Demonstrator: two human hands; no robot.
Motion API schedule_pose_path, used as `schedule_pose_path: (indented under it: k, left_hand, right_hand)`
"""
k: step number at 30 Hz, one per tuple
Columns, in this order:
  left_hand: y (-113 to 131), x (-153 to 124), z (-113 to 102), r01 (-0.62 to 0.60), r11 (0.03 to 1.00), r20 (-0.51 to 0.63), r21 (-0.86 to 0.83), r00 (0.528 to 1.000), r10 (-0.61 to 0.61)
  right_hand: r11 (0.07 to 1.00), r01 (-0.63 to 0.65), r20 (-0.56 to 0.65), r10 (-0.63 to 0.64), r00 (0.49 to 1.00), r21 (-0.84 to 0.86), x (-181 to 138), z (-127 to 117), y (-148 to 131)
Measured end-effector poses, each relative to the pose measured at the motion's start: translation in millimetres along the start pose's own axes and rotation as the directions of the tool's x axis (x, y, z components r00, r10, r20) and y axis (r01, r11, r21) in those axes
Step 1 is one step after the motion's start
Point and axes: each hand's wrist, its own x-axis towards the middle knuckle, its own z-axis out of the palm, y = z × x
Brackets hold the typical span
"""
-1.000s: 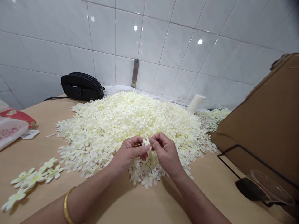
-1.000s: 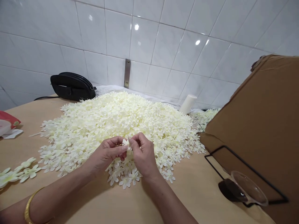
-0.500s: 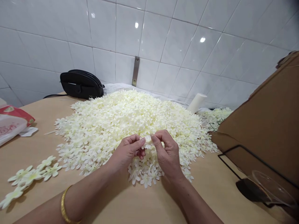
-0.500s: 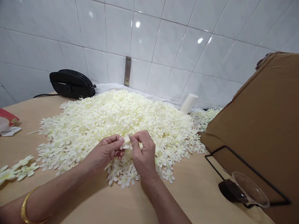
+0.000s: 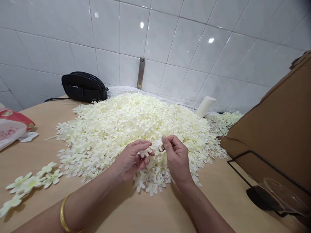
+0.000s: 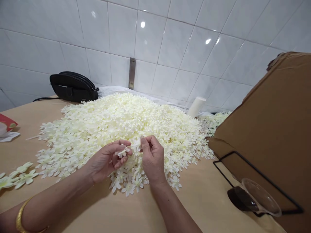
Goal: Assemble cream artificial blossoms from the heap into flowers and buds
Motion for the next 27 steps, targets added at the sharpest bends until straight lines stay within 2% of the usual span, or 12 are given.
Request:
schedule_pose_path:
  k: [6,8,11,13,15,17,27]
  left_hand:
    - [-4.4,-1.2,1.8,-0.034,0.991,0.092,0.131,0.996,0.022]
    - [-4.7,-0.7,0.4,-0.065,0.984,0.073,0.167,0.996,0.053]
    - [-4.7,-0.4,-1.6,-0.12,0.969,0.058,0.214,0.992,0.11]
    - [-4.8,-0.8,-1.9,-0.147,0.961,0.07,0.234,0.988,0.134]
    - [-5.2,-1.4,-1.2,-0.166,0.954,0.084,0.249,0.985,0.15]
    - [-5.6,-1.6,-0.5,-0.179,0.949,0.077,0.26,0.983,0.164]
    - [-6.6,0.8,-2.6,-0.159,0.961,0.05,0.228,0.987,0.151]
  right_hand:
    - [0.99,0.097,0.066,-0.091,0.994,-0.099,-6.5,7.5,-2.2]
    - [0.996,0.063,0.07,-0.058,0.996,-0.07,-6.0,7.1,-3.5]
    - [0.999,-0.054,0.072,0.053,0.996,0.0,-3.6,4.0,-4.4]
    - [0.995,-0.099,0.143,0.094,0.985,0.026,-2.4,2.1,-4.4]
    - [0.992,-0.112,0.241,0.095,0.966,0.058,-2.2,1.2,-4.2]
    - [0.988,-0.119,0.286,0.087,0.954,0.096,-2.8,1.0,-4.0]
    - [0.99,-0.121,0.148,0.11,0.983,0.073,-0.5,-0.1,-4.5]
